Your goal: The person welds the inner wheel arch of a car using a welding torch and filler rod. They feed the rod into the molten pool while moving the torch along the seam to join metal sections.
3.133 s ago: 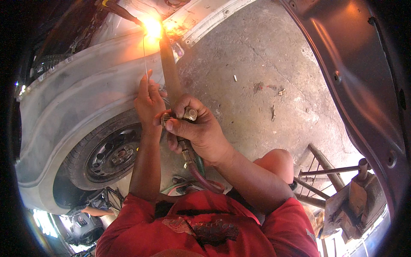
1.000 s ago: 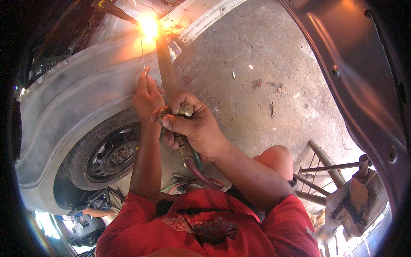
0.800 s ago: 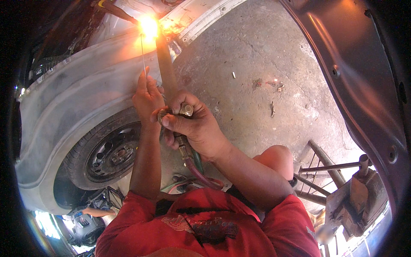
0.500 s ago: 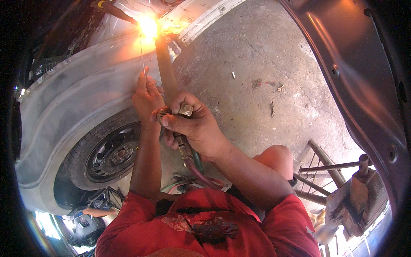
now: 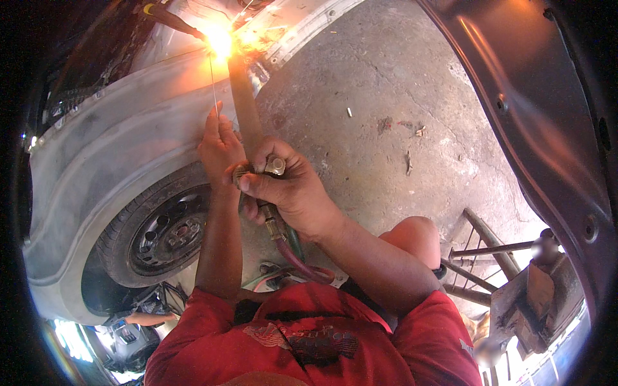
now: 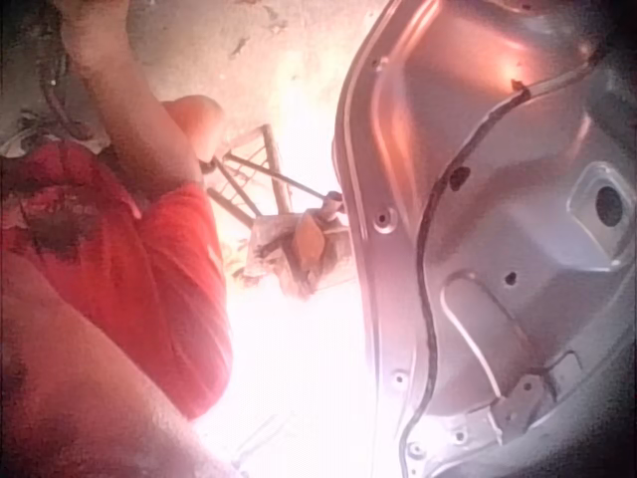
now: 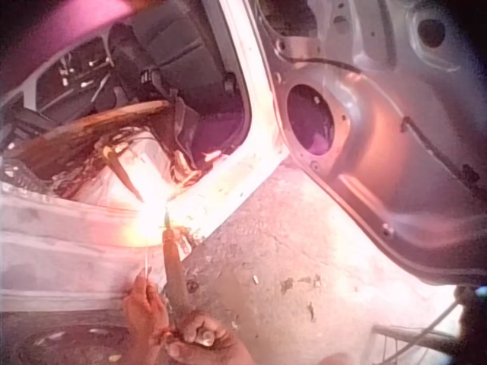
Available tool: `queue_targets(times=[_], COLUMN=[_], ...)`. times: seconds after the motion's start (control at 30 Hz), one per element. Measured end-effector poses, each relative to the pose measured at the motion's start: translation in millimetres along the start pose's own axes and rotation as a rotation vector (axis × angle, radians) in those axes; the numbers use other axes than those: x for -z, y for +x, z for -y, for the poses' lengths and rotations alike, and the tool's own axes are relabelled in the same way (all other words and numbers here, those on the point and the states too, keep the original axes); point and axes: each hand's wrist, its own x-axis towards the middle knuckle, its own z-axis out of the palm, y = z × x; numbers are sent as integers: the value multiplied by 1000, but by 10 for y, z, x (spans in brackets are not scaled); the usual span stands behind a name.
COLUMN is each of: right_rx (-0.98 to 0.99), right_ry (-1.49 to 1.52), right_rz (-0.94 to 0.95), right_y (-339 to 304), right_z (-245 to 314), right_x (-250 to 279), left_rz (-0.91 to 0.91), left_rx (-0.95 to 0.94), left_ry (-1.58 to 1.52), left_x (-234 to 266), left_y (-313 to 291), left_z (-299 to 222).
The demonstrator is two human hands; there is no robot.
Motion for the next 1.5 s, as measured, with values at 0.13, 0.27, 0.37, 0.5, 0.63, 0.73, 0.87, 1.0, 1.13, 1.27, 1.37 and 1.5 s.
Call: queue_targets(times=[0.13,0.27,0.37,0.5,0.63,0.73,0.87,1.0,1.13,1.27,1.37,1.5], right_rx=[-2,-10,4,47,38,20,24,22,44,38,28,28], right_ry=[25,22,-13,-48,-64,-51,-21,11,28,28,15,21], right_rz=[20,-1,-17,-15,-50,-32,-10,6,34,37,45,56], right_y=[-2,-17,-22,-16,-17,0,7,23,45,35,36,32], right_z=[-4,28,12,4,8,19,6,6,-35,-19,-19,-6], right_x=[1,-26,-7,-8,-11,-9,-3,-5,32,28,26,24], left_rz=[-1,15,15,-6,61,26,17,25,18,16,7,9], left_rx=[-33,-43,-128,-137,-23,-9,-43,-37,-38,-24,-29,-21], left_ry=[4,-6,-13,-99,-65,-124,-137,-116,-98,-114,-120,-130], left_x=[3,17,18,38,41,26,10,9,-7,-2,-4,-18], left_y=[-19,-45,-68,-30,20,30,47,72,73,70,71,81], left_z=[19,78,193,176,76,75,75,42,44,42,65,68])
